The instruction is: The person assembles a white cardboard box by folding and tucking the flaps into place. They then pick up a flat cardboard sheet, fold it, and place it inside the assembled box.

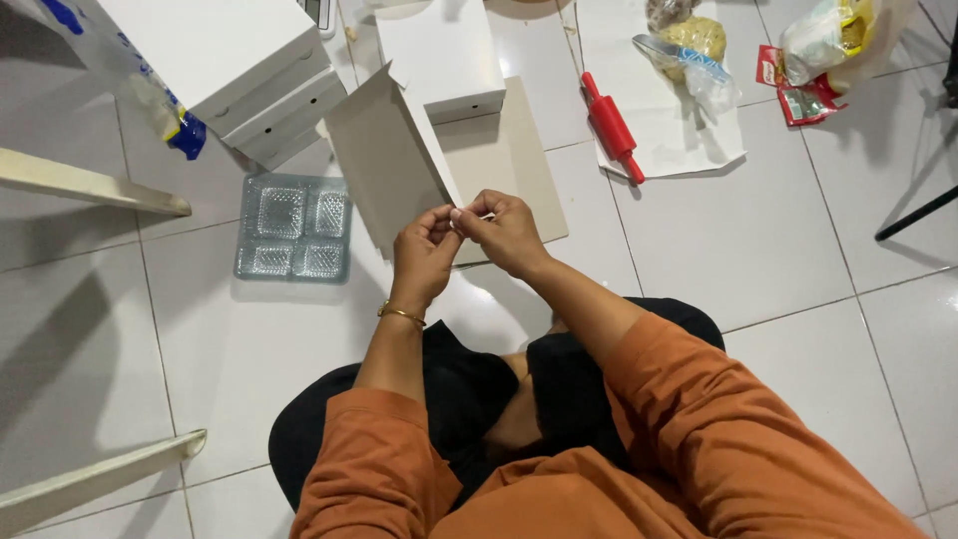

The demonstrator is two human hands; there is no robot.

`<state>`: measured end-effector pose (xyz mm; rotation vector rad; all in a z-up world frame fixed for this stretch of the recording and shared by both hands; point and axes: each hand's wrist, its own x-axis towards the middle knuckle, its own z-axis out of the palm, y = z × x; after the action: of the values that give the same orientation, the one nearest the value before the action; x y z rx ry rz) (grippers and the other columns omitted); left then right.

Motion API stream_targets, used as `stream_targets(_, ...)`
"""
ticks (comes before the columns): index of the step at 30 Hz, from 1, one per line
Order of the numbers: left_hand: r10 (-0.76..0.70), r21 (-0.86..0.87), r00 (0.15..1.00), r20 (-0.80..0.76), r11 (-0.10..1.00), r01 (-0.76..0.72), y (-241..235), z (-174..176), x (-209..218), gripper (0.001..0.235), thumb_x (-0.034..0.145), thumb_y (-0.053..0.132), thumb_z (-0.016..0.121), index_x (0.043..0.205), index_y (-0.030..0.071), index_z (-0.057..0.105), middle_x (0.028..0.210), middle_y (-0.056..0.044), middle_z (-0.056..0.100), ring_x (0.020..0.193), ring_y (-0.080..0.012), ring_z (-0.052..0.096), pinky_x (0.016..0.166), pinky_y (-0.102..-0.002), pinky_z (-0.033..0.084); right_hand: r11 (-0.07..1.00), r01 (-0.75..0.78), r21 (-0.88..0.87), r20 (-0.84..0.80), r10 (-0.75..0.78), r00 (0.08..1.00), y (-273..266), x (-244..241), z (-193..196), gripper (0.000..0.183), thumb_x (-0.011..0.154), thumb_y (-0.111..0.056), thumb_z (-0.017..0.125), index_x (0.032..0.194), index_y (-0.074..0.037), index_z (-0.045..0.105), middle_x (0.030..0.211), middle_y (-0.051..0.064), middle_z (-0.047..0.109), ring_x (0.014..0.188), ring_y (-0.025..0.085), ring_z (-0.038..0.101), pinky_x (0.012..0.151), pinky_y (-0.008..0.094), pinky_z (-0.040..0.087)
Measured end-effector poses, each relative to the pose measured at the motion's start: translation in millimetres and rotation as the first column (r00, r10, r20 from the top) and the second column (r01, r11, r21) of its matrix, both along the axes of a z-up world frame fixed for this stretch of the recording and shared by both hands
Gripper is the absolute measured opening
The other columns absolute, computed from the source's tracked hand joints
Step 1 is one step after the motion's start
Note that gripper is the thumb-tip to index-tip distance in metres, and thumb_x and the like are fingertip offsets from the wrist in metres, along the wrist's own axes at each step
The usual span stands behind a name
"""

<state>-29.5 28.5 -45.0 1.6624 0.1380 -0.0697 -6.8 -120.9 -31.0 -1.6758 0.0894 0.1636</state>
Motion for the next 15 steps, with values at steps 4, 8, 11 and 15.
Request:
stream_targets(4,0.11,0.004,0.989,-0.095,0.994,-0.11,-1.8,-10.0,4.9,0.031,0.09,0.017,0.077,0.118,0.007,0.074,0.078,0.0,0.07,0.073,-0.0068,0.066,0.07,-0.024,0.054,0.992,-0.038,-0.121,0.027,0.041,0.999,-2.8,8.1,-9.0,0.021,0.092,-0.022,0.076,0.088,-0.002,0.073,0.072,0.013,0.073,0.069,0.018,0.076,0.056,0.026,0.053)
stream_targets(8,0.132,-0.052,0.957,-0.258,0.987,-0.15,-4.9,-19.8,7.7,0.026,0.088,0.026,0.08,0.108,0.009,0.076,0.076,0.001,0.072,0.07,-0.0055,0.065,0.066,-0.021,0.051,0.968,-0.087,-0.235,0.006,0.091,0.996,-4.0,8.2,-4.6,0.02,0.093,-0.021,0.073,0.088,-0.001,0.072,0.071,0.012,0.073,0.069,0.019,0.074,0.057,0.028,0.055)
stream_targets(11,0.107,-0.194,0.939,-0.326,0.965,-0.177,-5.2,-19.5,10.0,0.023,0.091,0.022,0.077,0.107,0.006,0.074,0.079,0.001,0.071,0.073,-0.0053,0.064,0.071,-0.019,0.051,0.95,-0.108,-0.294,-0.002,0.112,0.994,-2.9,9.2,7.5,0.019,0.093,-0.019,0.073,0.09,-0.001,0.072,0.072,0.012,0.073,0.071,0.02,0.075,0.059,0.029,0.057)
stream_targets(15,0.067,-0.361,0.932,-0.357,0.91,-0.203,-4.5,-29.8,12.1,0.013,0.091,0.016,0.076,0.101,0.008,0.075,0.085,-0.001,0.074,0.08,-0.0072,0.07,0.081,-0.02,0.056,0.909,-0.134,-0.395,0.137,0.203,0.97,-6.3,12.3,-0.6,0.012,0.092,-0.012,0.073,0.088,0.0,0.074,0.097,0.019,0.074,0.08,0.028,0.076,0.061,0.032,0.059)
